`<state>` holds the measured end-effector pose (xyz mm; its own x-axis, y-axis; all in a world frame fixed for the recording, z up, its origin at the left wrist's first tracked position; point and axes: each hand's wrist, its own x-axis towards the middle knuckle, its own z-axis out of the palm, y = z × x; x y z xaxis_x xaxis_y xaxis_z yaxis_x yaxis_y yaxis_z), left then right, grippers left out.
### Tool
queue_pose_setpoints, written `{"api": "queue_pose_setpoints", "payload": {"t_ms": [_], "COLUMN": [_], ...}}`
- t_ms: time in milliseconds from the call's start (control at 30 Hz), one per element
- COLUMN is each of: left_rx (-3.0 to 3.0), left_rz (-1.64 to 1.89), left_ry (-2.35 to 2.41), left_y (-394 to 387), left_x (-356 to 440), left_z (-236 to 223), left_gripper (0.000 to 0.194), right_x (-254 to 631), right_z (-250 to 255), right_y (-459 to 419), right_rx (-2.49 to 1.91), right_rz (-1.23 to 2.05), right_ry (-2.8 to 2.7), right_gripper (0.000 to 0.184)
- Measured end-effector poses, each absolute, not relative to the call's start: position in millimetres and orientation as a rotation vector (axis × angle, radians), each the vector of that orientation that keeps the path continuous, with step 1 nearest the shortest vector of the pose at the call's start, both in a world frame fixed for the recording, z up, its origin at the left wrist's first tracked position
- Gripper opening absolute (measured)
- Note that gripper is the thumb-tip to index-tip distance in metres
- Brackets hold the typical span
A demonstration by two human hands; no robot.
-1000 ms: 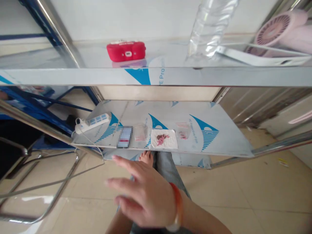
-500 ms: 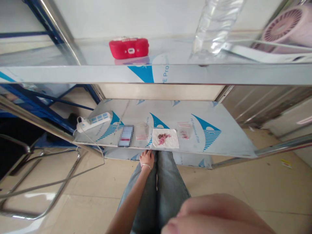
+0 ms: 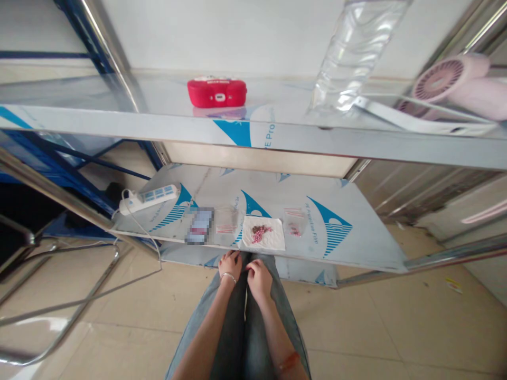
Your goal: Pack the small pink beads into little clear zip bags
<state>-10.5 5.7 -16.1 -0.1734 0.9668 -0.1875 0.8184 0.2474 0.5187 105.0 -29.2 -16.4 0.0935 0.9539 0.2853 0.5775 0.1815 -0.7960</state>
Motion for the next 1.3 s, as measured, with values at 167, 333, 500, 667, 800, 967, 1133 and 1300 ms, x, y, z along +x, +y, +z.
{"api": "queue_pose_setpoints", "payload": {"t_ms": [167, 333, 500, 667, 800, 967, 1133, 1300], "left_rx": [1.591, 1.481, 1.404, 0.951, 0.938, 0.965, 0.962, 0.824], "left_rz": [0.524, 0.705, 0.909, 0.826, 0.703, 0.938, 1.123, 1.275], "left_ry": [2.032, 2.081, 2.234, 2.344, 2.346, 2.332, 2.277, 2.212], "left_y": [4.3, 3.6, 30.6, 75.0, 85.5, 74.6, 69.1, 68.1], "left_x": [-12.4, -17.1, -24.1, -34.4, -43.5, -48.4, -55.1, -57.7], "left_z": [-21.8, -16.3, 9.0, 27.2, 25.2, 14.2, 2.0, -0.7], "left_gripper": [0.031, 0.023, 0.018, 0.049, 0.049, 0.027, 0.024, 0.023], "right_x": [90.7, 91.3, 90.1, 88.7, 89.0, 90.3, 90.6, 89.7], "right_z": [-35.7, -33.9, -32.3, -33.1, -31.9, -34.7, -44.1, -44.8], "right_y": [-27.4, -27.1, -27.6, -27.5, -28.2, -27.1, -24.6, -22.4], "right_rx": [-1.582, -1.633, -1.605, -1.646, -1.634, -1.514, -1.420, -1.396], "right_rz": [0.765, 0.842, 0.925, 0.877, 0.878, 0.887, 0.900, 1.019], "right_ry": [-1.746, -1.705, -1.664, -1.664, -1.651, -1.566, -1.445, -1.267], "right_gripper": [0.023, 0.025, 0.026, 0.027, 0.027, 0.025, 0.022, 0.020]}}
